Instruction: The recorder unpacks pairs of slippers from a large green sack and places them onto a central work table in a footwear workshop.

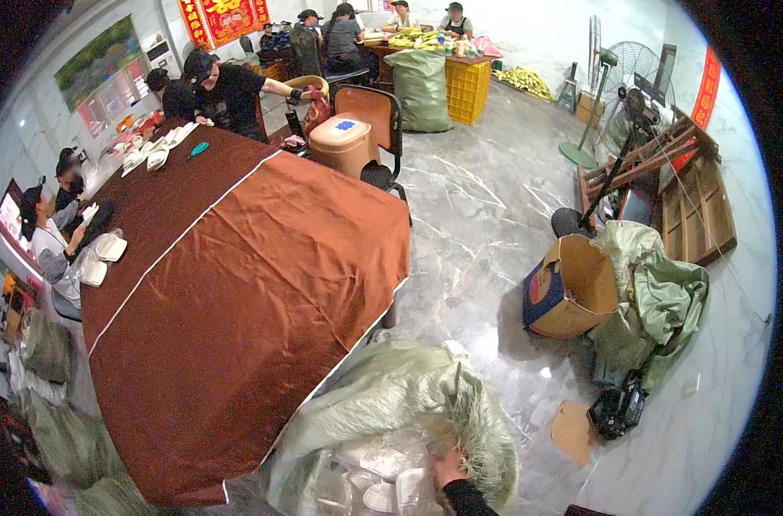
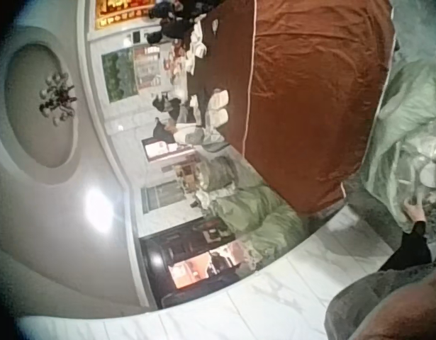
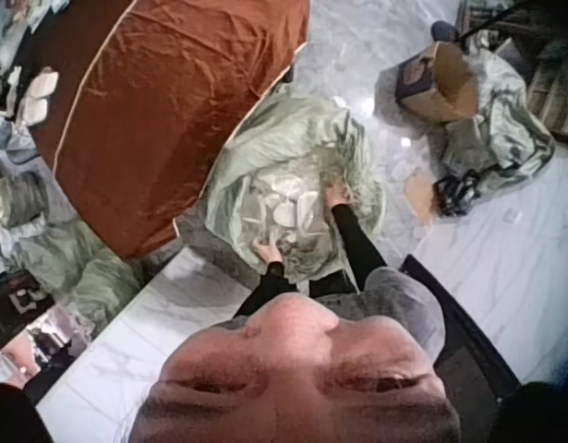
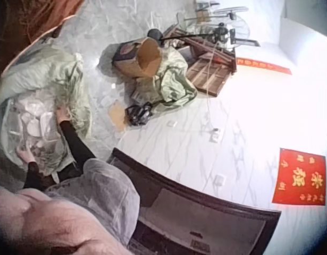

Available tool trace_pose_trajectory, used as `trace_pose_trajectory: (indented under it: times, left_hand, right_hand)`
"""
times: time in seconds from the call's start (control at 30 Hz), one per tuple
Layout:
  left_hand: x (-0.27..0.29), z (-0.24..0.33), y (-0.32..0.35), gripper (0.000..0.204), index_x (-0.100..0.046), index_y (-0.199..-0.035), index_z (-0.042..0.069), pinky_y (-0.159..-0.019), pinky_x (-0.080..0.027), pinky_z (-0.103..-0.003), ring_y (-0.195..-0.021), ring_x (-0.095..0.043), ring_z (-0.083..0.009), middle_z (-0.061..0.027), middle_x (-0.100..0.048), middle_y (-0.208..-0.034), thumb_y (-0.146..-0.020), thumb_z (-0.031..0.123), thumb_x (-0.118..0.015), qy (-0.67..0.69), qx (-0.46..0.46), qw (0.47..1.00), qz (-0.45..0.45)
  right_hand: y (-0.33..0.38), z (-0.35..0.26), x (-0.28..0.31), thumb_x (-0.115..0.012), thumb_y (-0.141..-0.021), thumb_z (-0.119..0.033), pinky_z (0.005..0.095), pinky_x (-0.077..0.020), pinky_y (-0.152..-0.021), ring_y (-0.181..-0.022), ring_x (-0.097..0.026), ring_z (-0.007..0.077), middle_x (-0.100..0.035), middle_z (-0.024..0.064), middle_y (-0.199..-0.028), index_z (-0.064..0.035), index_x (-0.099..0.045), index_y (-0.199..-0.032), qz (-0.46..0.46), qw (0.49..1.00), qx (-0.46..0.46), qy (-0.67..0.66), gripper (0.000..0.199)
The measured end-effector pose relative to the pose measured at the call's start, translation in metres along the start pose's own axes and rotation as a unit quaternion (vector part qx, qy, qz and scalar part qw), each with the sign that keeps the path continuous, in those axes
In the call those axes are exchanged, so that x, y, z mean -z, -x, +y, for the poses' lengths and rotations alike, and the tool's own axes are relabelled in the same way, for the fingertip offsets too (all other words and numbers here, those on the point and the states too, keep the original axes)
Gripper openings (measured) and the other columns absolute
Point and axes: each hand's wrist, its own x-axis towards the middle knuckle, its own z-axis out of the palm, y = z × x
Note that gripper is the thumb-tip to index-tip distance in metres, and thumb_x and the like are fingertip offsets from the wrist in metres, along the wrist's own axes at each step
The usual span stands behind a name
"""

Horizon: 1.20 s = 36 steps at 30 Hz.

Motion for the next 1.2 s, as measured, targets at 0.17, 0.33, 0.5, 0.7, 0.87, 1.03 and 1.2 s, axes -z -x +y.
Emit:
trace_pose_trajectory:
  times: [0.17, 0.33, 0.5, 0.7, 0.87, 1.03, 1.2]
  left_hand:
    - [-0.027, 0.025, -0.022, 0.085, -0.018, -0.140, 0.007, -0.089, -0.041, -0.040, -0.118, -0.039, -0.0273, -0.0161, -0.034, -0.135, -0.077, 0.030, -0.071, 0.202, 0.141, 0.947, -0.208]
    - [-0.069, 0.039, -0.034, 0.082, -0.020, -0.139, 0.007, -0.086, -0.045, -0.034, -0.106, -0.051, -0.0250, -0.0139, -0.050, -0.122, -0.077, 0.018, -0.071, 0.145, 0.097, 0.931, -0.322]
    - [-0.028, 0.017, -0.044, 0.042, -0.048, -0.121, 0.002, -0.086, -0.043, -0.036, -0.100, -0.054, -0.0267, -0.0150, -0.058, -0.111, -0.087, 0.027, -0.055, 0.020, -0.001, 0.952, -0.306]
    - [0.040, 0.048, 0.046, 0.044, -0.044, -0.126, 0.001, -0.090, -0.040, -0.033, -0.107, -0.051, -0.0252, -0.0159, -0.054, -0.119, -0.092, 0.028, -0.048, 0.060, -0.122, 0.923, -0.360]
    - [0.126, 0.137, 0.100, 0.039, -0.043, -0.127, 0.001, -0.090, -0.040, -0.033, -0.110, -0.051, -0.0210, -0.0128, -0.055, -0.119, -0.094, 0.021, -0.046, 0.044, -0.157, 0.878, -0.449]
    - [0.182, 0.220, 0.131, 0.028, -0.059, -0.112, 0.005, -0.074, -0.046, -0.035, -0.095, -0.059, -0.0260, -0.0131, -0.063, -0.105, -0.092, 0.021, -0.050, 0.014, -0.347, 0.842, -0.414]
    - [0.236, 0.299, 0.139, 0.031, -0.057, -0.107, -0.002, -0.075, -0.044, -0.029, -0.088, -0.054, -0.0189, -0.0104, -0.058, -0.103, -0.089, 0.023, -0.058, 0.225, -0.500, 0.751, -0.368]
  right_hand:
    - [-0.070, 0.132, -0.007, -0.059, -0.082, -0.039, 0.0417, -0.0425, -0.090, -0.099, -0.058, 0.0284, -0.061, 0.0128, -0.110, -0.0083, -0.052, -0.121, -0.114, 0.988, 0.080, -0.072, 0.050]
    - [-0.099, 0.095, -0.032, -0.049, -0.081, -0.057, 0.0417, -0.0430, -0.088, -0.101, -0.058, 0.0292, -0.060, 0.0125, -0.114, -0.0108, -0.055, -0.118, -0.281, 0.879, 0.033, 0.385, 0.060]
    - [-0.028, 0.006, -0.063, -0.055, -0.080, -0.055, 0.0364, -0.0450, -0.083, -0.096, -0.059, 0.0240, -0.062, 0.0118, -0.108, -0.0046, -0.056, -0.116, -0.197, 0.941, -0.055, 0.269, 0.062]
    - [0.081, -0.070, 0.026, -0.066, -0.080, -0.019, 0.0279, -0.0453, -0.079, -0.090, -0.058, 0.0160, -0.063, 0.0063, -0.100, 0.0018, -0.056, -0.112, -0.168, 0.968, -0.136, -0.130, 0.039]
    - [0.156, -0.172, 0.102, -0.065, -0.079, -0.008, 0.0261, -0.0462, -0.077, -0.086, -0.058, 0.0120, -0.063, 0.0039, -0.098, 0.0001, -0.056, -0.112, -0.224, 0.945, -0.123, -0.205, 0.035]
    - [0.234, -0.302, 0.163, -0.061, -0.079, -0.001, 0.0253, -0.0483, -0.073, -0.079, -0.059, 0.0118, -0.063, 0.0039, -0.090, 0.0001, -0.058, -0.105, -0.196, 0.960, 0.027, -0.198, 0.026]
    - [0.285, -0.419, 0.175, -0.058, -0.079, 0.002, 0.0238, -0.0466, -0.072, -0.080, -0.059, 0.0110, -0.063, 0.0040, -0.090, 0.0011, -0.056, -0.105, -0.189, 0.967, 0.089, -0.146, 0.026]
